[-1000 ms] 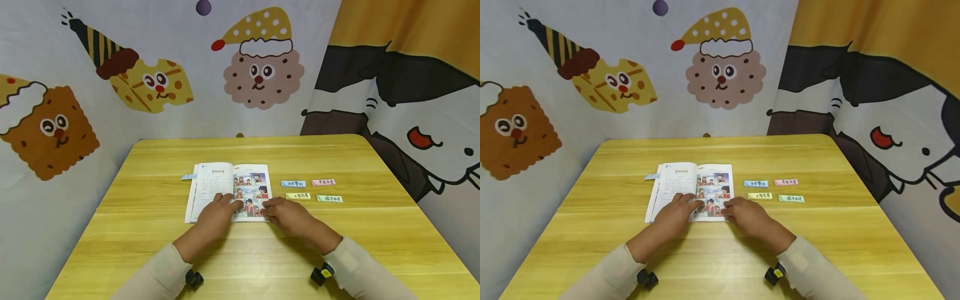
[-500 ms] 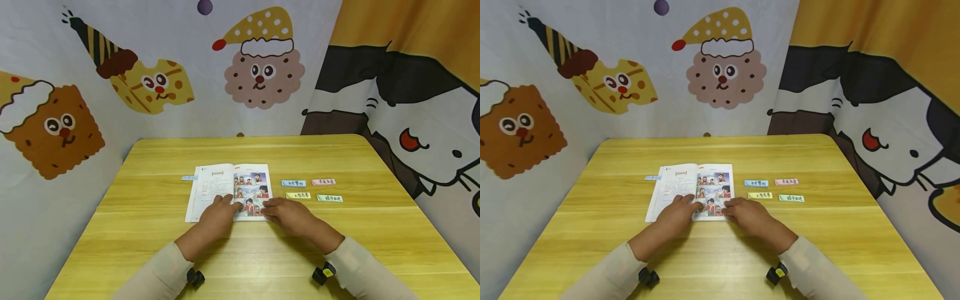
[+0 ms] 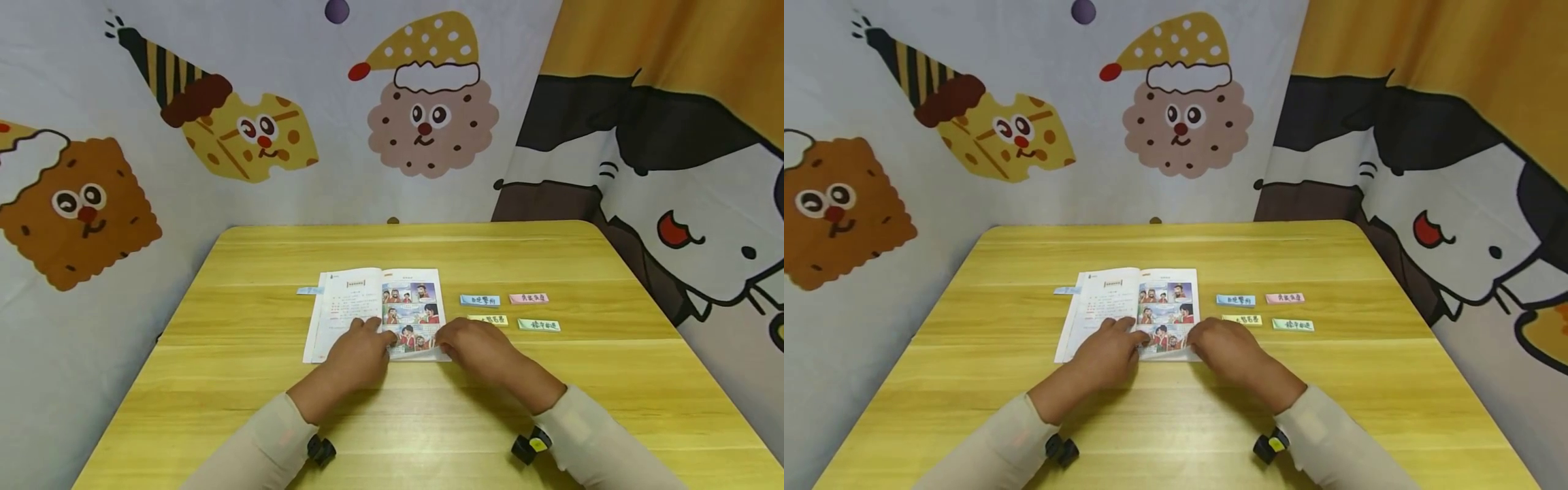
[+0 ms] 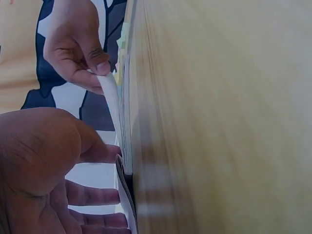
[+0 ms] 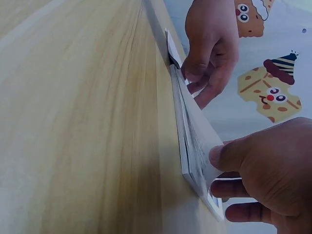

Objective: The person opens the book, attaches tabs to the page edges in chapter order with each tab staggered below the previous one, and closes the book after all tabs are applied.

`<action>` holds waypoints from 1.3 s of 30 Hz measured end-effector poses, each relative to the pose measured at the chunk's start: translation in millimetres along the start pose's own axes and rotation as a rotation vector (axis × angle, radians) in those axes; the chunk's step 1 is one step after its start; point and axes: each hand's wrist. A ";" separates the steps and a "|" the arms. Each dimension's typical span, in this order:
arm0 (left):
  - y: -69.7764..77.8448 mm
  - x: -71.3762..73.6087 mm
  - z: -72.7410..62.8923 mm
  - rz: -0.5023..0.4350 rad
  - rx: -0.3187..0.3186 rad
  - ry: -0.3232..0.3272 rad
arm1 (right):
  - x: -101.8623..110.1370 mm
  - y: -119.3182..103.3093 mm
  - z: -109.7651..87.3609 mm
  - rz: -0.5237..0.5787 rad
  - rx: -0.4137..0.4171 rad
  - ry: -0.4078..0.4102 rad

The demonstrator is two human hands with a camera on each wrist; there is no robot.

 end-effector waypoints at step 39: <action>-0.4 1.6 4.8 -0.022 0.011 0.046 | 6.3 -10.1 16.8 -0.130 0.191 0.369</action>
Point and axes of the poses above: each hand's wrist, its own z-axis towards the middle knuckle, its own x-axis out of the back of the hand, y = z × x, and after that the axes turned 6 degrees about z, right-handed
